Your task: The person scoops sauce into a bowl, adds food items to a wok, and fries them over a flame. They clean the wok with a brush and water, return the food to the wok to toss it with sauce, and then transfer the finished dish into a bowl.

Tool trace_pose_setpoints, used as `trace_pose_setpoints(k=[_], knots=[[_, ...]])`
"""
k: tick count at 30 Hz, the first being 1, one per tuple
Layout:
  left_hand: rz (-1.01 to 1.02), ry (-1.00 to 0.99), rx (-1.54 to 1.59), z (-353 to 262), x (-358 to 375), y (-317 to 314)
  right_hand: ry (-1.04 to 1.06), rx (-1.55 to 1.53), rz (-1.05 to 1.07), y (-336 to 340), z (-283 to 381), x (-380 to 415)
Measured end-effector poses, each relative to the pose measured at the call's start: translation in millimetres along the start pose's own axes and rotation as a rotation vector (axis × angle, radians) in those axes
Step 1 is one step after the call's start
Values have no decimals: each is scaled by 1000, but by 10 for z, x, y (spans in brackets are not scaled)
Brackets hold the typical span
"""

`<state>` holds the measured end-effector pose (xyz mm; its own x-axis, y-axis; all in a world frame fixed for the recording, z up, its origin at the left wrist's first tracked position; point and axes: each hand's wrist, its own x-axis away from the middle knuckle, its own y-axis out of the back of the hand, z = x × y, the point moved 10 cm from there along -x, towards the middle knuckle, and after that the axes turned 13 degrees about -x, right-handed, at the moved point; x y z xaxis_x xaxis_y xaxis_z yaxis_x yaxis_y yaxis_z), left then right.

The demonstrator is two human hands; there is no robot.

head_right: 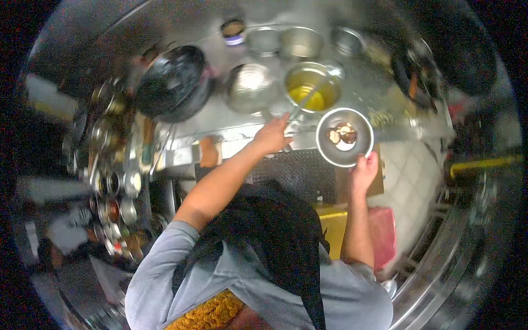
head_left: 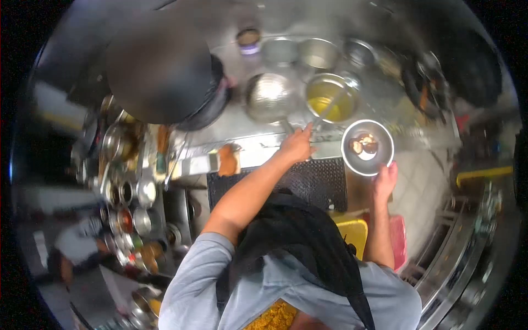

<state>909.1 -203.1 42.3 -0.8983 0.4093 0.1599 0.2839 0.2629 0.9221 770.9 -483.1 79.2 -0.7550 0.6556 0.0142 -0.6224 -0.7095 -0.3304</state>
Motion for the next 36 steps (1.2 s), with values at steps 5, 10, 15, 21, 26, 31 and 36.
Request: trace_pose_setpoints(k=[5, 10, 15, 21, 26, 31, 36], knots=[[-29, 20, 87, 40, -442, -247, -15, -129, -285, 800, -95, 59], [343, 315, 455, 275, 482, 713, -55, -171, -323, 1087, -409, 35], [431, 157, 390, 276, 79, 885, -130, -220, -254, 1021, -777, -26], [575, 276, 560, 389, -141, 570, -94, -142, -257, 883, -768, 53], [539, 407, 994, 473, 52, 629, -79, -116, -249, 789, -768, 77], [492, 324, 1230, 729, 535, 703, -69, -98, -233, 413, -712, 254], [410, 282, 1712, 1182, 1144, 984, -40, -52, -210, -168, -705, 480]])
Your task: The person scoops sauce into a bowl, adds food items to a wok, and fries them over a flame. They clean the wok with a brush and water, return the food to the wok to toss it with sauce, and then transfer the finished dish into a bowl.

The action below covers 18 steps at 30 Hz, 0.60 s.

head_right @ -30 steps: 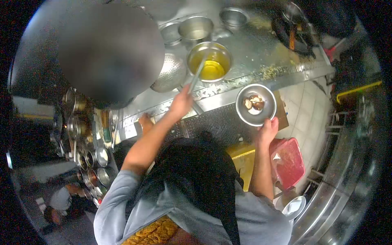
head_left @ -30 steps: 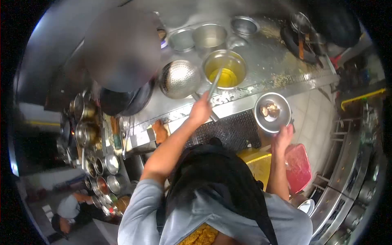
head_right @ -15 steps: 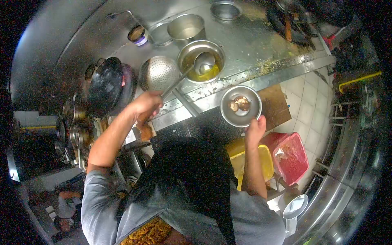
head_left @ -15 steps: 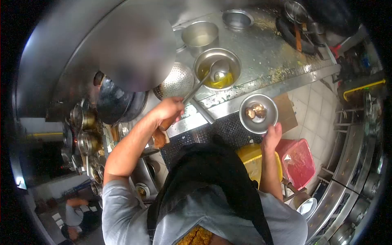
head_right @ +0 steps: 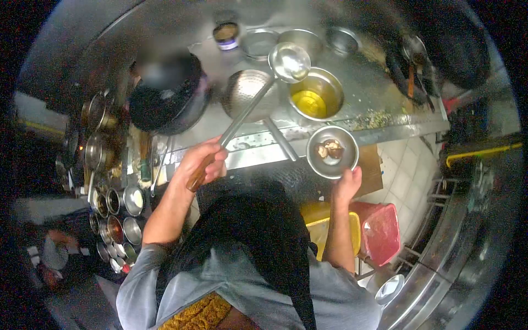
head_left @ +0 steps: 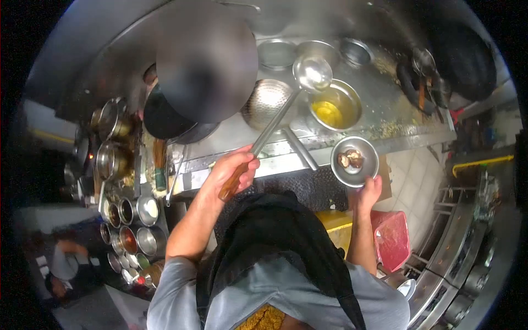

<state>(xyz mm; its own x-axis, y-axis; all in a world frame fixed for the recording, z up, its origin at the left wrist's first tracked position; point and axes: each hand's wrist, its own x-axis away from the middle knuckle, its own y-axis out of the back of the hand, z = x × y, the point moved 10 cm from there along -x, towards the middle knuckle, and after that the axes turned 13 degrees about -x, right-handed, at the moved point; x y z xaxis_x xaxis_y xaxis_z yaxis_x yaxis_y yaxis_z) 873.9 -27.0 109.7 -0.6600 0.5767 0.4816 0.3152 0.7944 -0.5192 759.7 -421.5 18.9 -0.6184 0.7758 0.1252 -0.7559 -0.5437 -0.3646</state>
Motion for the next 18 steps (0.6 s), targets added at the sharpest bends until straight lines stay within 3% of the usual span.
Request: trace_pose_setpoints(k=[4, 8, 10, 11, 13, 15, 18], knots=[[-6, -147, 220, -211, 815, 590, -40, -91, 79, -683, -105, 370], [-310, -243, -88, -465, 1611, 1470, -79, -100, 226, -1545, -259, 777], [-480, -182, -638, -581, 1737, 1903, -48, -24, 296, -1996, -391, 865], [-493, -185, -624, -620, 1761, 2131, -13, 42, 345, -2266, -454, 925], [-735, -148, -1080, -738, 1884, 2622, -16, 144, 430, -2873, -573, 1053], [-821, -149, -1020, -589, 1921, 2910, 163, 163, 584, -3441, -870, 890], [-977, -155, -1015, -596, 2202, 2938, 105, 174, 704, -4356, -930, 1100]])
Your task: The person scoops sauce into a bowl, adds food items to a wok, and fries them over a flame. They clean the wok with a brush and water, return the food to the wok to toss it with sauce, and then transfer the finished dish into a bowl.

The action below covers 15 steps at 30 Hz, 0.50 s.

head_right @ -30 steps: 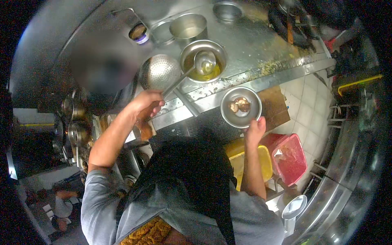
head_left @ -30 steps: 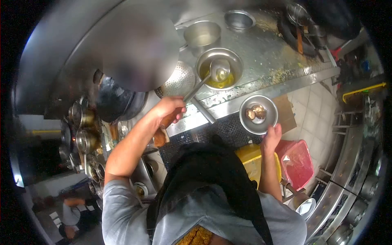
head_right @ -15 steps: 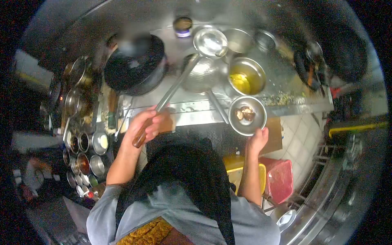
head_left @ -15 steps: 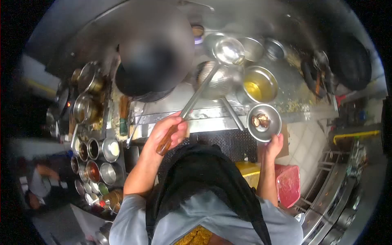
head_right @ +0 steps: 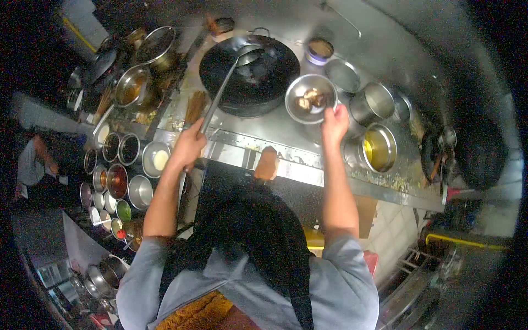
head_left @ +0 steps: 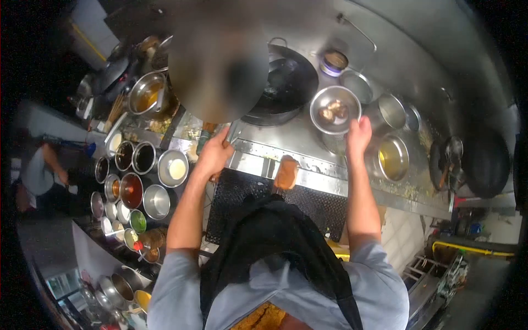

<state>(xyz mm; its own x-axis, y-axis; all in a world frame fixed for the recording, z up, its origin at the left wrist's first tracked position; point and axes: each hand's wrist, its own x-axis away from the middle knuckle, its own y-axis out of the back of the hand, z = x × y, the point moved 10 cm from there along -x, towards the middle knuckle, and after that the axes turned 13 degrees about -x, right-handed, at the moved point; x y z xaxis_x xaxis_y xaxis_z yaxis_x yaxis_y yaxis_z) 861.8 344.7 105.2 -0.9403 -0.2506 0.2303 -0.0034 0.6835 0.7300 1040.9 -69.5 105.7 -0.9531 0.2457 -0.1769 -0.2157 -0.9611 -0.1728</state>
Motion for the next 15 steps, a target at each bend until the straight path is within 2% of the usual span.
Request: trace_pose_setpoints(k=[2, 3, 6, 7, 8, 9, 10, 11, 12, 13, 15], knots=[[26, 62, 139, 210, 101, -1, 144, 147, 34, -389, 127, -236], [-31, 71, 81, 304, 134, 28, 137, 144, 63, -534, 133, -297], [-147, 94, 81, 562, 246, -49, -110, -277, 51, -810, -106, -467], [-215, 51, 0, 509, 289, -11, -144, -222, 31, -790, -146, -466], [-99, 158, -30, 644, 271, -131, -95, -225, 50, -800, -272, -527], [-29, 191, 109, 599, 332, -175, -70, -181, 2, -692, -634, -668], [-48, 199, 250, 541, 460, -164, -171, -357, 124, -966, -553, -478], [-122, 207, 395, 619, 568, -226, -182, -297, 199, -957, -854, -563], [-99, 164, 532, 511, 761, -192, -244, -409, 238, -1227, -546, -176], [-128, 188, 654, 487, 1005, -147, -291, -426, 276, -1327, -617, -10], [-228, 194, 864, 423, 1570, -31, -350, -405, 503, -1647, -797, 373]])
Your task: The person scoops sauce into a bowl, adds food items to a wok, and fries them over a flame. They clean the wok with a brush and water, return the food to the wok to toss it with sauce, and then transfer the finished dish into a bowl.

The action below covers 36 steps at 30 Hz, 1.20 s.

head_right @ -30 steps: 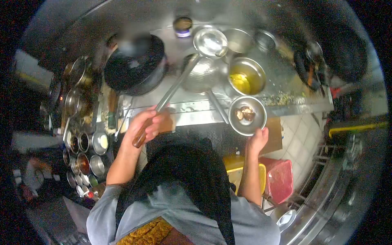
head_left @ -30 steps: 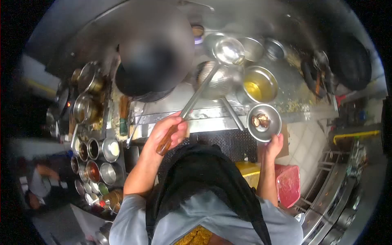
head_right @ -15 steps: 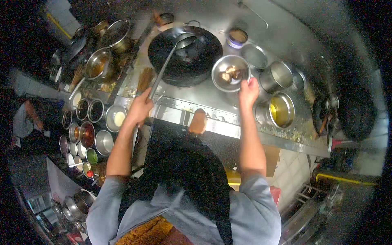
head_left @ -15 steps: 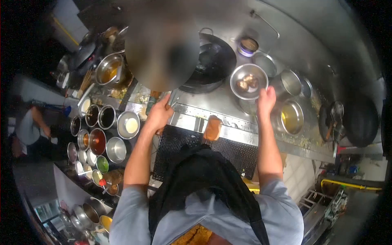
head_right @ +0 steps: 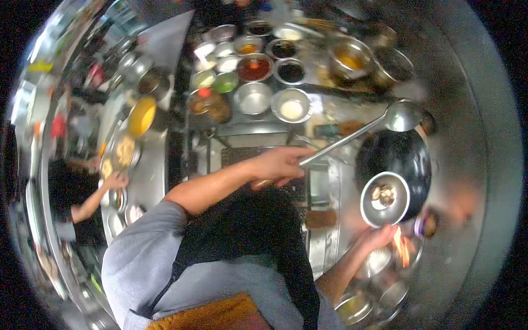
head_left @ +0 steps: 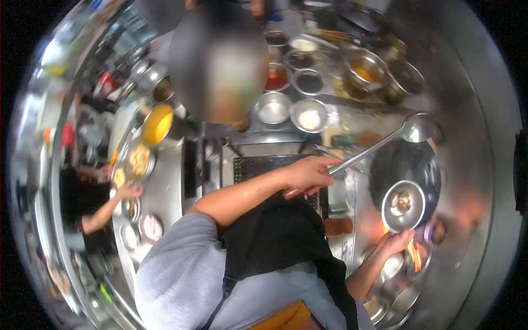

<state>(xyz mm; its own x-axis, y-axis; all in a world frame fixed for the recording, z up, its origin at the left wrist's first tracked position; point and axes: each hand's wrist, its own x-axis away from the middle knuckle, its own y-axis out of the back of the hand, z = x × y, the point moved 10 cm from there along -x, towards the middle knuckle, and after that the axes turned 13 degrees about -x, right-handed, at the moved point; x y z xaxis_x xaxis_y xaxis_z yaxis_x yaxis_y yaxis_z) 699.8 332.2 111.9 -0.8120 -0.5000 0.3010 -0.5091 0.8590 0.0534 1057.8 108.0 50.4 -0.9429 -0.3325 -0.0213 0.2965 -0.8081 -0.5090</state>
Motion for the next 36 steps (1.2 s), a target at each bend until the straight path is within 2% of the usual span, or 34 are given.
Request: trace_pose_setpoints(k=[2, 4, 6, 7, 9, 10, 11, 13, 14, 16, 17, 19, 21, 22, 23, 25, 27, 29, 31, 33, 35, 36], knots=[[-109, 30, 166, -43, 630, 258, -117, -86, 241, -548, -303, 351], [-236, 12, 186, -18, 1302, 591, -283, -95, 325, -1145, -634, 798], [-442, -30, 290, 48, 2013, 910, -453, -40, 368, -1666, -892, 1211], [-639, 41, 282, 78, 2413, 1120, -601, -111, 455, -2211, -785, 1639], [-876, 123, 255, 238, 3140, 1468, -629, -75, 625, -2312, -1537, 1804], [-956, 135, 203, 345, 3458, 1638, -730, -102, 679, -2684, -1624, 2166], [-1067, 207, 106, 508, 3777, 1806, -680, -21, 710, -2888, -1750, 2370], [-1171, 370, -57, 737, 4307, 2206, -634, 124, 908, -3412, -2015, 2915], [-1179, 371, -55, 818, 4455, 2397, -673, 117, 926, -3622, -2189, 3195], [-1218, 554, -243, 1003, 4784, 2799, -793, 121, 957, -4048, -2417, 3765], [-1223, 556, -233, 1111, 4888, 2966, -775, 78, 988, -4268, -2523, 3997], [-1252, 552, -210, 1240, 5045, 3276, -882, 176, 1047, -4535, -2803, 4429], [-1241, 566, -143, 1296, 5194, 3465, -884, 272, 1256, -4759, -3010, 4906], [-1223, 572, -104, 1325, 5258, 3510, -970, 338, 1361, -4777, -3115, 5203], [-1226, 610, -60, 1458, 5368, 3505, -1009, 378, 1376, -4739, -3234, 5431], [-1256, 510, 35, 1577, 5500, 3580, -1062, 486, 1779, -4649, -3453, 6204], [-1261, 514, 71, 1590, 5588, 3569, -967, 609, 2055, -4429, -3752, 6811], [-1277, 554, 80, 1567, 5657, 3521, -1115, 582, 2149, -4182, -4018, 7314], [-1234, 562, 81, 1517, 5658, 3477, -1119, 704, 2181, -4025, -4239, 7602], [-1239, 663, -2, 1540, 5738, 3414, -1122, 819, 2202, -3996, -4265, 7592], [-1229, 693, 14, 1509, 5769, 3379, -489, 610, 2298, -4695, -3651, 7372], [-1216, 703, -26, 1551, 5803, 3387, -455, 590, 2117, -5092, -3508, 7130]])
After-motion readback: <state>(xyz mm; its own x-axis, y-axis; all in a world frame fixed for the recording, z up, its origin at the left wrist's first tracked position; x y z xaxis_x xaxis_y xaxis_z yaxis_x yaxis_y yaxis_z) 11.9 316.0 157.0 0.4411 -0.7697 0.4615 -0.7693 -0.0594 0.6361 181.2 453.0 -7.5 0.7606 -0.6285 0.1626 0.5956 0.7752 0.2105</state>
